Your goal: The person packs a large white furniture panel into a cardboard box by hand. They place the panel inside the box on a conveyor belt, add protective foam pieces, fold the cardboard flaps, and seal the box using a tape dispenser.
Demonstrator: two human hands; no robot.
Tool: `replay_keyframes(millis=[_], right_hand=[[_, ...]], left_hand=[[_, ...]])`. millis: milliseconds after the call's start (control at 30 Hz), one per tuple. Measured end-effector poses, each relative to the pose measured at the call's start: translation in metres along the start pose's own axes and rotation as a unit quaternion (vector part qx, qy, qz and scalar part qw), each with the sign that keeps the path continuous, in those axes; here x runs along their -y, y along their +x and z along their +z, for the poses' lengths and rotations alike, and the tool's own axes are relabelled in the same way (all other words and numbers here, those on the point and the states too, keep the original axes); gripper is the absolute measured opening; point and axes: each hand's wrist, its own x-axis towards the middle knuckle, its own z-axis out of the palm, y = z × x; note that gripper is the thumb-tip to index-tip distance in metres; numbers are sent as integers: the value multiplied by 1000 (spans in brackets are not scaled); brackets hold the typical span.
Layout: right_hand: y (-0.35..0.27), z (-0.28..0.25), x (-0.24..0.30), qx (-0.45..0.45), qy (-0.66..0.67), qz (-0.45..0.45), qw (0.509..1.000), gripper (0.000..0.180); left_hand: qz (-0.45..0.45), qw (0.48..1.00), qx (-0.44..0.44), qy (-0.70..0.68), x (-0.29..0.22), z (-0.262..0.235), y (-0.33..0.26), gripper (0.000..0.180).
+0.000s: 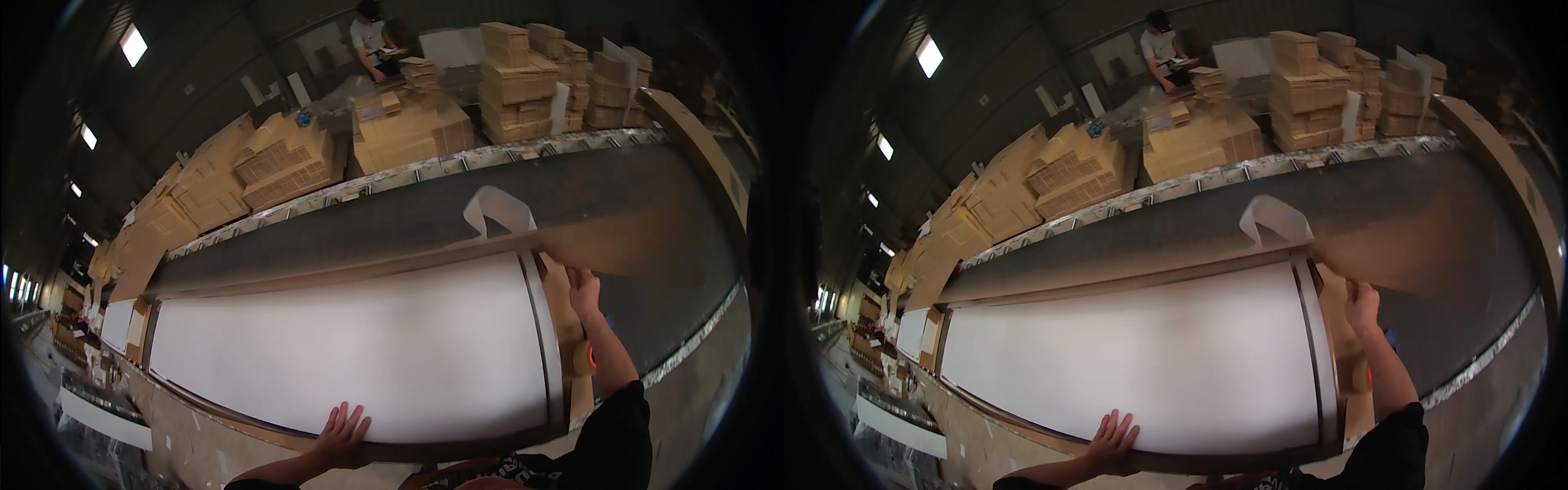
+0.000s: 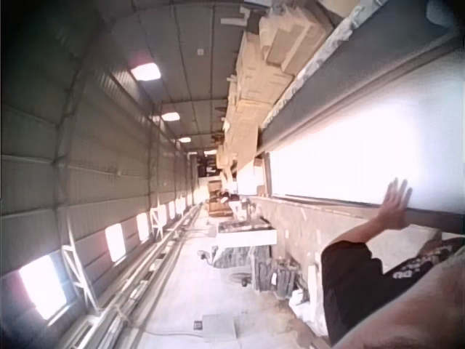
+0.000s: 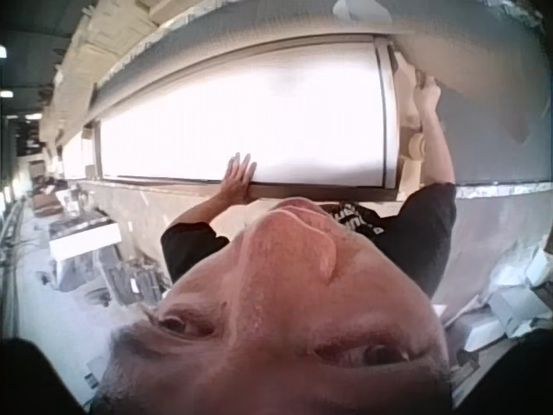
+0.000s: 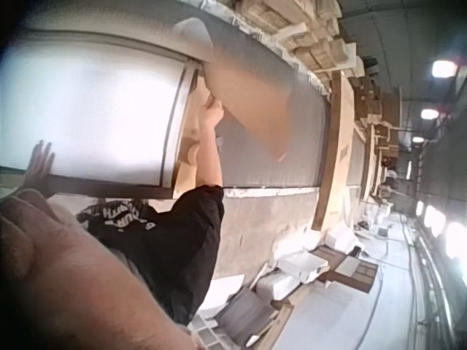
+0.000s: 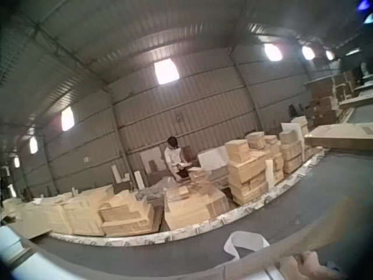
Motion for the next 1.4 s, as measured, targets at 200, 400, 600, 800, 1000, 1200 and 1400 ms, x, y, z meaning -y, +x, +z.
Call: replay_keyframes(millis=[200, 400, 600, 800, 1000, 1200, 1400], right_hand=[[-211, -99, -52, 88, 69, 62, 992, 36], [-342, -121, 101, 81, -171, -148, 971, 49], [-346, -75, 115, 42, -251, -213, 943, 59], [-340, -68, 109, 41, -352, -232, 906, 54], [-335, -78, 102, 9, -317, -229, 920, 43], [-336, -74, 102, 18, -237, -195, 952, 34], [-332, -70, 89, -41, -170, -218, 960, 39]], left_hand=[[64, 988, 101, -100, 2, 21, 16, 65], [106, 988, 105, -28, -13, 43, 20, 55], [-27, 990, 87, -106, -31, 12, 14, 80], [395, 877, -272, 14, -32, -18, -18, 83], [16, 987, 23, 156, -67, -94, 29, 109], [48, 981, 114, 149, -51, -21, 28, 116], [34, 974, 167, 147, -50, -20, 39, 110]])
